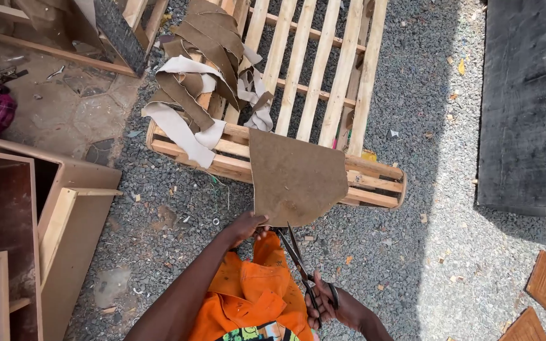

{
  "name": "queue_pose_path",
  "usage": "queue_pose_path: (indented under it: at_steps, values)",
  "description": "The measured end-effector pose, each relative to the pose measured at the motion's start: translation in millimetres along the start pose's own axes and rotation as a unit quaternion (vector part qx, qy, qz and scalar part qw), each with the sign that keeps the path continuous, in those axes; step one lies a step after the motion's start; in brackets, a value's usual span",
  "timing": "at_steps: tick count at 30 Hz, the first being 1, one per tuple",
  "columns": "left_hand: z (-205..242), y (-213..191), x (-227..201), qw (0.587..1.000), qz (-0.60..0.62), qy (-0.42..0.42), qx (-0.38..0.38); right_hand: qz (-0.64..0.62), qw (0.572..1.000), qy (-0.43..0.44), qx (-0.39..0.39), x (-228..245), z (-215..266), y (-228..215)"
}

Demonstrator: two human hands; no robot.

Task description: Cutting strips of brown upholstery fabric using scissors on a wooden furniture frame.

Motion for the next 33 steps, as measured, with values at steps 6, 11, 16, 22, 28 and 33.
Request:
queue_pose_path:
  at_steps: [6, 11, 16, 22, 28, 33]
  values:
    - [24.4, -3.9, -0.3, 0.999, 0.036, -0.008, -0.031, -0.009, 0.999, -0.041, -0.023, -11.3, -43.9, 46.2]
    - [37.5, -0.1, 0.0, 1.000, 0.025, -0.007, -0.008, 0.025, 0.980, -0.180, -0.075, 32.9, -54.0, 87.1]
    - [40.6, -2.1, 1.6, 0.998, 0.056, -0.027, -0.004, -0.017, 0.962, -0.226, -0.154, 38.1, -57.2, 90.0]
    - [29.9, -2.6, 6.4, 0.991, 0.128, 0.024, -0.007, -0.018, 0.939, -0.266, -0.215, 33.5, -52.6, 94.6]
    - [25.1, 5.6, 6.0, 0.987, 0.144, 0.074, 0.023, 0.011, 0.972, -0.187, -0.142, 45.0, -59.9, 96.8]
    - [32.6, 2.0, 3.1, 0.981, 0.166, 0.096, 0.018, -0.027, 0.951, -0.228, -0.206, 45.8, -57.2, 92.1]
Point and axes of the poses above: each hand's wrist, its own z-axis away from the middle knuckle, its own y-axis out of the palm, x = y × z, the point moved 8 cm from there along -z, towards the middle knuckle, and after that the axes turned 2 degrees about y, right-handed, at the moved point
